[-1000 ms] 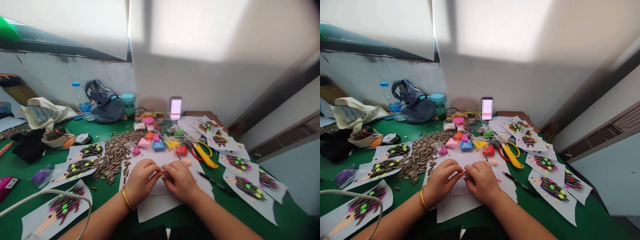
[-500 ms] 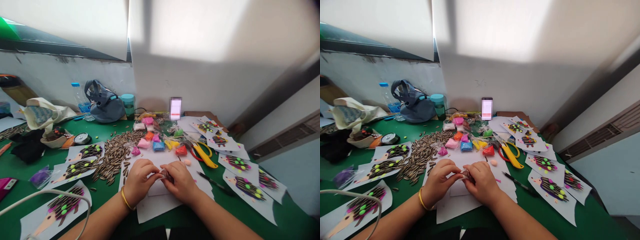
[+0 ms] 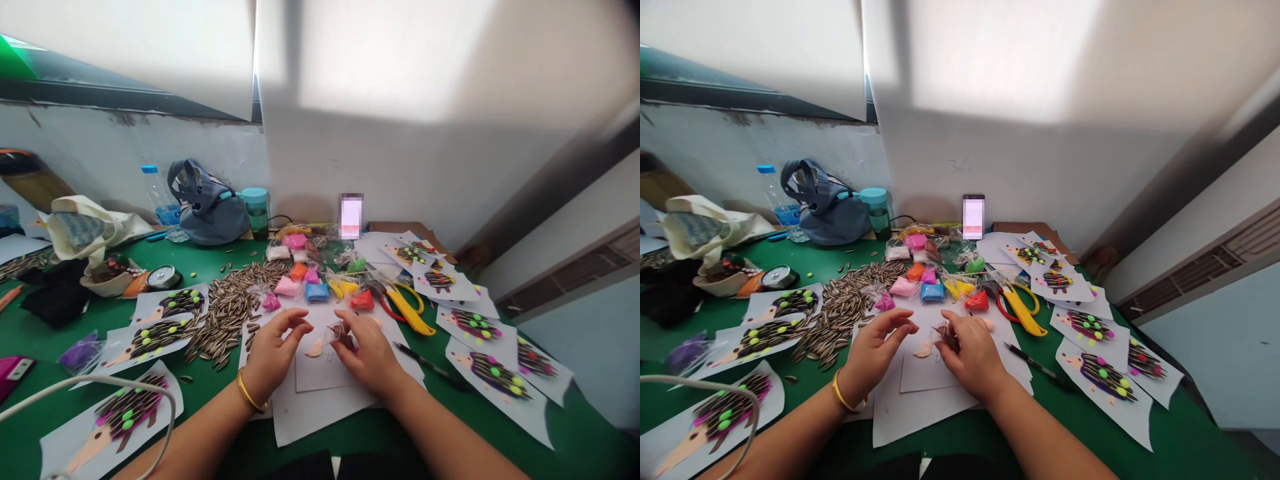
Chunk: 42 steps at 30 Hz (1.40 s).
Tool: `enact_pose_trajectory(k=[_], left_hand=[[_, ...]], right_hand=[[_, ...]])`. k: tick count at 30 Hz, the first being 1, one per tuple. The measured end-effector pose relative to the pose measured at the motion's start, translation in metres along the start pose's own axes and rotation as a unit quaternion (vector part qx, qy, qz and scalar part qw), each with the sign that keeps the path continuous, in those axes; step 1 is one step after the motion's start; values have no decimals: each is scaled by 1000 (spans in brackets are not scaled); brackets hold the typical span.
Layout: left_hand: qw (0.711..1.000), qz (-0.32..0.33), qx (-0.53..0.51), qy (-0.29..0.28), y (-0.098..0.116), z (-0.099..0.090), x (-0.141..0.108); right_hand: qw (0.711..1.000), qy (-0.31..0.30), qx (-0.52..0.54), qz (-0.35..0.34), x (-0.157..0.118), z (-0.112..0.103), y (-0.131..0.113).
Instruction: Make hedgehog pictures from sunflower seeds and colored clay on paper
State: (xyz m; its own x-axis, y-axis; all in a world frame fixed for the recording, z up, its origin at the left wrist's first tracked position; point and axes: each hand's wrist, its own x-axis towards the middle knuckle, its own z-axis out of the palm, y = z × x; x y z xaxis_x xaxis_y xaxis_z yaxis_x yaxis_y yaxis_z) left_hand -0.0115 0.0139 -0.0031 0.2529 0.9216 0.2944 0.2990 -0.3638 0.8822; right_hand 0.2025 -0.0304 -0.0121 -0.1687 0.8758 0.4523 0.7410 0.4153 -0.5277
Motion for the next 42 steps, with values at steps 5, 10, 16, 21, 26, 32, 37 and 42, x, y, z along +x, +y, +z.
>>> enact_pose_trajectory(k=[5,10,16,21,26,32,37,42], left_hand=[[999,-31,-8,12,-2,1,3],[996,-70,-60,-7,-4,3,4],[994,-74,-77,-16,-3,3,4],[994,-67,-82,-14,1,3,5],[993,-80,-84,-30,2,2,5],[998,-52,-21,-22,3,-2,5],[998,-49,-21,-36,3,-3,5],[998,-40,-34,-21,0,1,5]], right_hand=[[997,55,-34,43,4,-13,21],[993,63,-30,95,10,-23,38],[997,24,-19,67,9,-19,29],[997,22,-15,70,7,-18,26],[998,12,-16,60,7,-16,26],[999,16,-25,42,8,-16,27],[991,68,-95,70,11,-36,51],[957,45,-229,172,8,-50,77]])
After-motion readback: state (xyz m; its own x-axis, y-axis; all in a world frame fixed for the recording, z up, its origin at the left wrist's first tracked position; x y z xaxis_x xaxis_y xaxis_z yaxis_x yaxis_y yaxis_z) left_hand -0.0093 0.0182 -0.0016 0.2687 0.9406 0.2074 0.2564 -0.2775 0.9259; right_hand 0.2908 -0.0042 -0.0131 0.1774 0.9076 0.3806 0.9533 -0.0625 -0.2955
